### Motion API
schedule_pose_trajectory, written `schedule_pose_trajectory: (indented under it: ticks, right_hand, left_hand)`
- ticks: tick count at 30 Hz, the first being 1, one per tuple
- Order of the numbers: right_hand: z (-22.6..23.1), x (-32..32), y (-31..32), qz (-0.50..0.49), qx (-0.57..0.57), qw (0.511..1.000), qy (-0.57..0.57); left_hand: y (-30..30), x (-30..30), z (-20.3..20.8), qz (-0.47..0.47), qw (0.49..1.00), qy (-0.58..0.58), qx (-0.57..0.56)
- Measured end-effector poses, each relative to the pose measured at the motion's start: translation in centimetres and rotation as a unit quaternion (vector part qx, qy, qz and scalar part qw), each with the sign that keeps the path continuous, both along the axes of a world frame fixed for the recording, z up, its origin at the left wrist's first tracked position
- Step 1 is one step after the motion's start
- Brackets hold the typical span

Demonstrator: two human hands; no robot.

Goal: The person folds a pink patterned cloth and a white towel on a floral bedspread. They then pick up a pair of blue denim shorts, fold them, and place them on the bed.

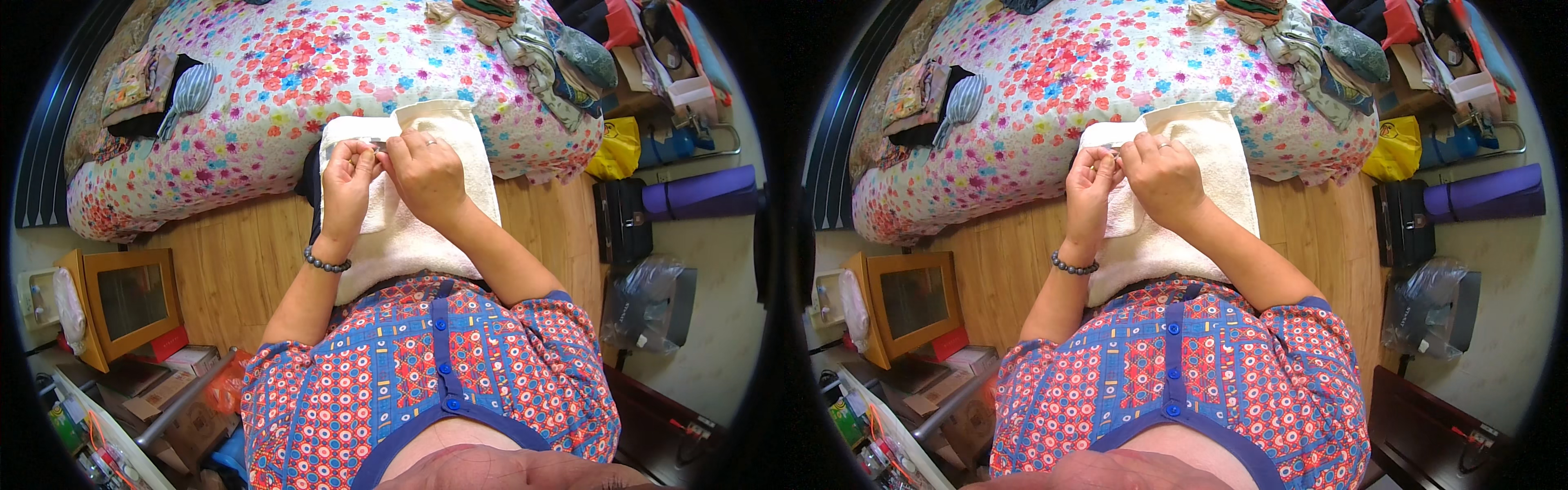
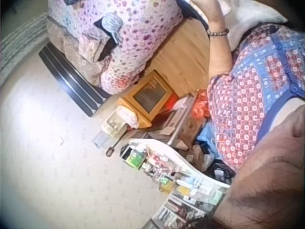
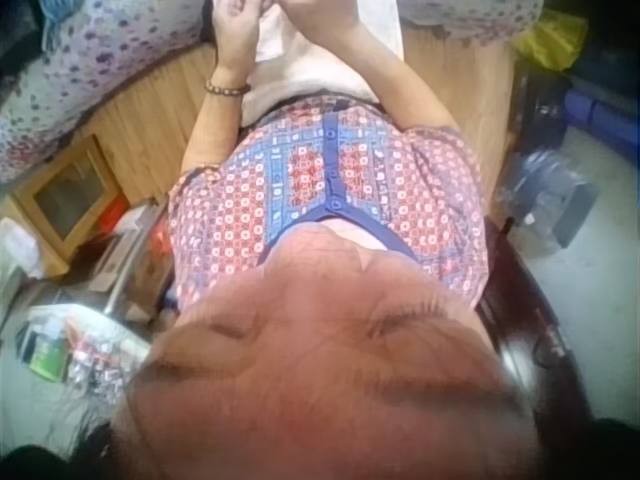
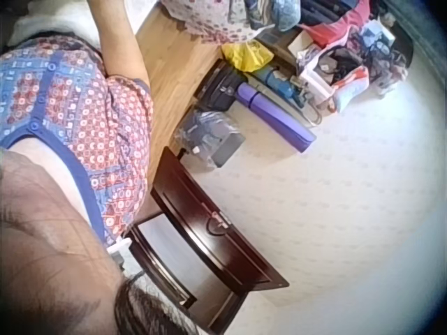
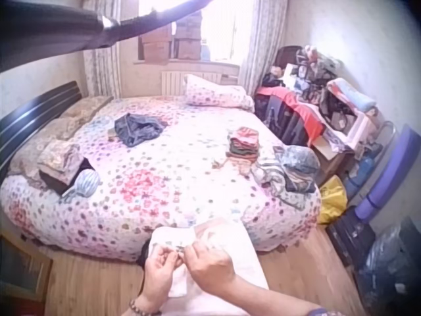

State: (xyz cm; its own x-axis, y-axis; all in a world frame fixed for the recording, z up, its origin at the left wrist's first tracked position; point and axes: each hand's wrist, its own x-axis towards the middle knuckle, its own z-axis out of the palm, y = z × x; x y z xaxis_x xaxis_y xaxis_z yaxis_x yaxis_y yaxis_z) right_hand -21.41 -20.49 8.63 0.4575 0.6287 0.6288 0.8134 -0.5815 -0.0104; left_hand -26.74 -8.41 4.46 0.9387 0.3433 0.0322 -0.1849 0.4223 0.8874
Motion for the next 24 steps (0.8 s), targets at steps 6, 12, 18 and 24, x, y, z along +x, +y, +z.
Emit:
schedule_pose_trajectory:
  ticks: [6,12,18,24]
  right_hand:
    - [-0.4,0.1,0.4,0.0,-0.008,1.0,0.015]
    - [-2.5,2.2,-0.8,-0.007,0.154,0.968,0.198]
    - [-6.8,2.7,-3.2,-0.09,0.186,0.924,0.323]
    - [-6.1,2.2,-2.2,-0.045,0.193,0.916,0.348]
  left_hand:
    - [0.0,0.2,-0.1,0.002,1.0,0.005,-0.023]
    - [3.9,0.3,-1.7,0.033,0.998,0.021,-0.046]
    - [18.0,2.9,-5.7,0.21,0.967,0.07,0.124]
    - [30.7,5.9,-8.6,0.36,0.821,0.161,0.412]
